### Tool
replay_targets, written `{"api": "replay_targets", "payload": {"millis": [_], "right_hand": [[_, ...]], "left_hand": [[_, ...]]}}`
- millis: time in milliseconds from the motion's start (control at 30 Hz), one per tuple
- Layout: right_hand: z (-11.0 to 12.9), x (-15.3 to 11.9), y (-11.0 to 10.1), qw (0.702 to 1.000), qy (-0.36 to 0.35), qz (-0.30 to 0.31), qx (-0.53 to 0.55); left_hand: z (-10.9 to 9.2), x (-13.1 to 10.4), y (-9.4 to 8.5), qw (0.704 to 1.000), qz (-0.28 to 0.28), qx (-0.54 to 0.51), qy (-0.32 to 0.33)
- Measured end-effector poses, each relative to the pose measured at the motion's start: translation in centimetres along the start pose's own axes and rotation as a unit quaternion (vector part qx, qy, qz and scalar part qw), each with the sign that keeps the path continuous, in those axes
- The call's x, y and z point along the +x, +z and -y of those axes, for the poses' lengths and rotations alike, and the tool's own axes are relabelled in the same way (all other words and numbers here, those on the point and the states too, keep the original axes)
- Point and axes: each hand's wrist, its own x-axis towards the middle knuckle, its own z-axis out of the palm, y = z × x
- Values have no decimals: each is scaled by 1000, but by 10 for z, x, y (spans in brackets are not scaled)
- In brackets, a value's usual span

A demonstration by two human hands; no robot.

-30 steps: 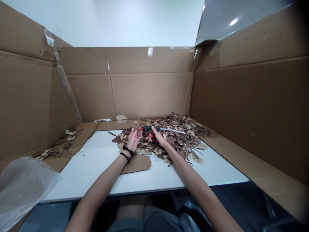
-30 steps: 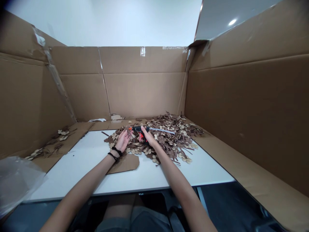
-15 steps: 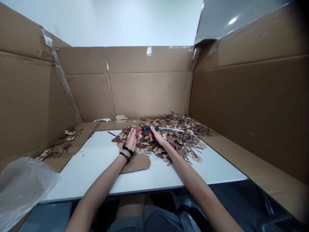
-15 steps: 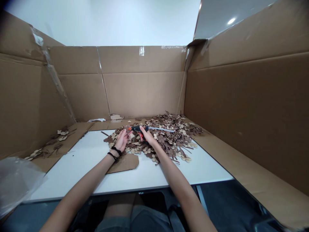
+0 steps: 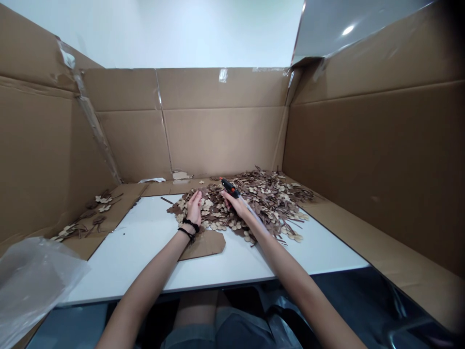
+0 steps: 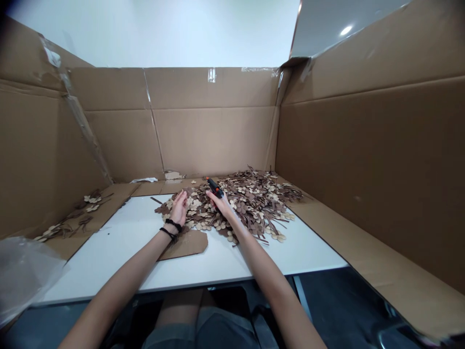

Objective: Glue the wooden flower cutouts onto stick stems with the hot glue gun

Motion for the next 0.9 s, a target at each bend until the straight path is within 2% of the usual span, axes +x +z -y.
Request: {"api": "replay_targets", "payload": {"millis": [133,367,633,733,833,900], "right_hand": [[2,2,2,1000,0,-1,25],[-11,8,-2,1000,-6,8,-3],[-20,14,-5,1000,16,6,5],[-16,13,-3,999,21,2,48],[-9,14,-5,987,7,-57,147],[-5,17,-8,971,-2,-119,207]], "left_hand": [[3,-4,2,998,48,28,-23],[10,-12,7,984,114,136,-30],[2,-19,13,974,140,176,-17],[-4,-17,13,968,133,212,-10],[-11,-9,7,954,111,275,37],[-15,-4,0,932,119,333,82]]}}
